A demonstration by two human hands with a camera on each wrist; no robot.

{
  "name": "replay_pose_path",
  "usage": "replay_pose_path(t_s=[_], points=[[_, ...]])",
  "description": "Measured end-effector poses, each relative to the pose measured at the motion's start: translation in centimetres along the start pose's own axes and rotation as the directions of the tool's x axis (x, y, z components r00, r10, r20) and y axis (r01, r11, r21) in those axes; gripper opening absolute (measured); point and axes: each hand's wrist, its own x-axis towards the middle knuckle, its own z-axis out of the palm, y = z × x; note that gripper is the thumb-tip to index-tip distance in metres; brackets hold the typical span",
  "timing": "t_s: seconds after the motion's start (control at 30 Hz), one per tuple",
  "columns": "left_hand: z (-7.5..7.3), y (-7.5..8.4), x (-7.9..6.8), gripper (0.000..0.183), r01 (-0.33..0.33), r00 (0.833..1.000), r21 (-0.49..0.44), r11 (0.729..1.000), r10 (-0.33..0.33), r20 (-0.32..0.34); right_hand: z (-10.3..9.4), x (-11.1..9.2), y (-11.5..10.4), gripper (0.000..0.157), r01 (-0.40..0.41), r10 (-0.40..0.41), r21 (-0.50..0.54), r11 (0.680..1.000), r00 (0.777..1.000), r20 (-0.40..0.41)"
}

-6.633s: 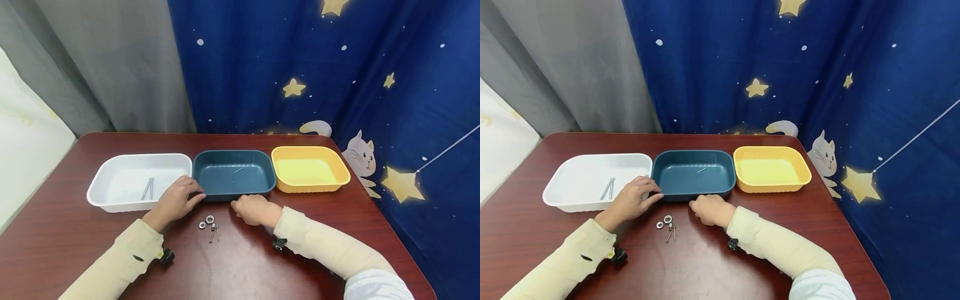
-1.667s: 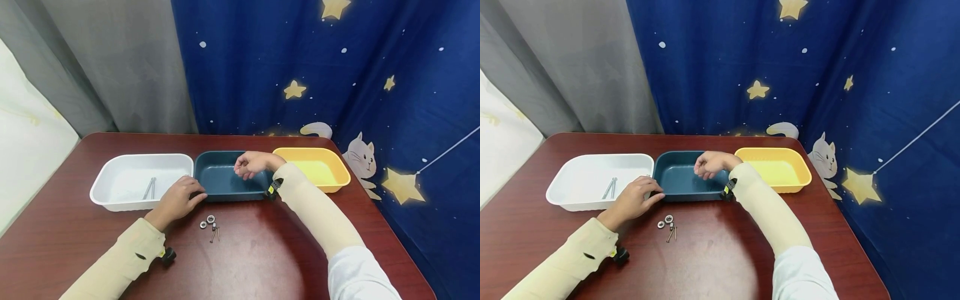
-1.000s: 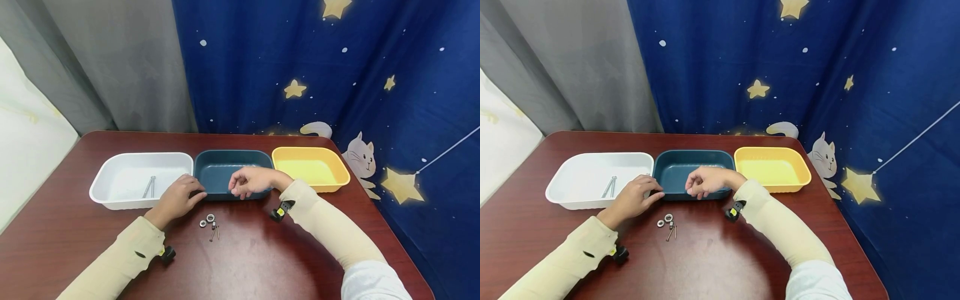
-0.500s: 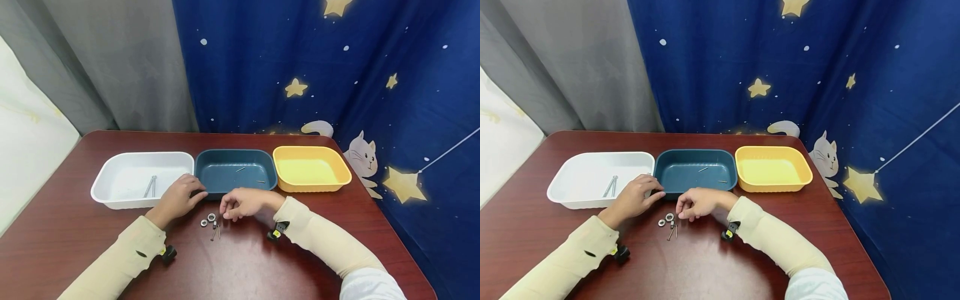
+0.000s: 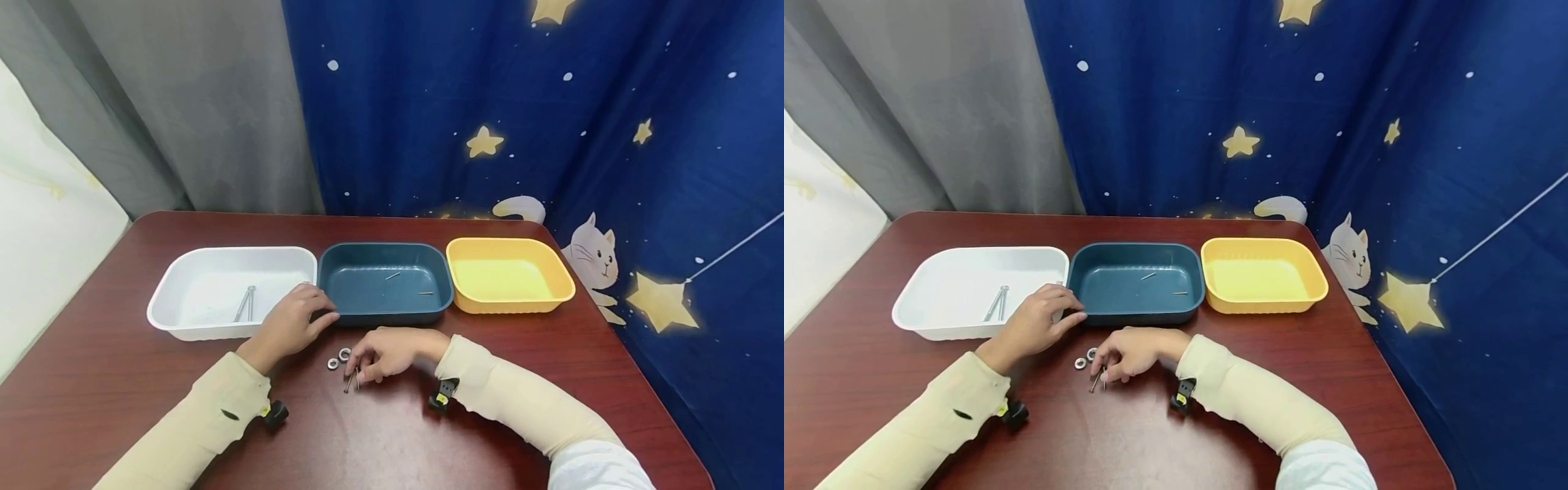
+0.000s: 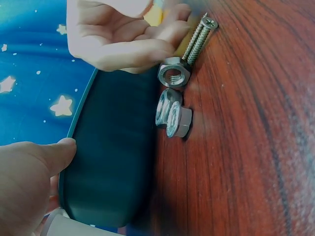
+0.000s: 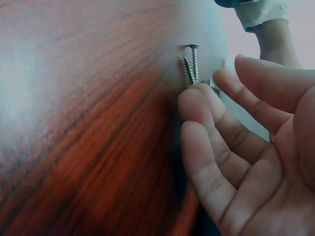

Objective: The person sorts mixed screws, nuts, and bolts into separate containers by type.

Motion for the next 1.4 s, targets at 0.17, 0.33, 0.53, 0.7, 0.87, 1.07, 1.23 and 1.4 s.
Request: replay_pose_path(t_s=[0.17,0.33,0.53,0.7,0.87,1.07,1.23,1.4], points=[[-0.2,0.1,0.1,0.015,0.003,1.0,-0.003,1.0,-0.003,0.002,0.2,0.5,-0.2,0.014,-0.007,0.006,-0.141,0.99,1.0,-0.009],[-0.3,0.2,0.1,0.015,0.012,1.0,-0.004,1.0,-0.012,0.013,0.1,0.4,-0.1,0.006,-0.027,0.023,-0.228,0.973,1.0,-0.021],[-0.3,0.2,0.1,0.015,0.015,1.0,0.0,1.0,-0.015,0.017,0.2,-0.1,-0.1,0.011,-0.103,0.089,-0.293,0.951,0.994,-0.061],[-0.4,0.3,0.1,0.015,0.025,0.999,0.002,1.0,-0.025,0.024,0.1,-0.6,0.0,0.014,-0.153,0.127,-0.336,0.929,0.987,-0.097],[-0.3,0.4,0.1,0.015,0.03,0.999,0.004,1.0,-0.03,0.028,-0.1,-1.1,0.4,0.017,-0.179,0.145,-0.341,0.923,0.982,-0.123],[-0.1,0.3,0.0,0.016,0.027,0.999,0.005,1.0,-0.027,0.023,-0.4,-1.6,0.8,0.019,-0.203,0.166,-0.335,0.92,0.977,-0.135],[-0.1,0.2,0.0,0.016,0.031,0.999,0.008,0.999,-0.032,0.023,-0.7,-1.9,1.0,0.02,-0.238,0.202,-0.328,0.914,0.969,-0.14],[-0.2,0.4,0.0,0.016,0.043,0.999,0.008,0.999,-0.043,0.033,-0.9,-1.8,1.0,0.013,-0.263,0.222,-0.34,0.903,0.963,-0.153]])
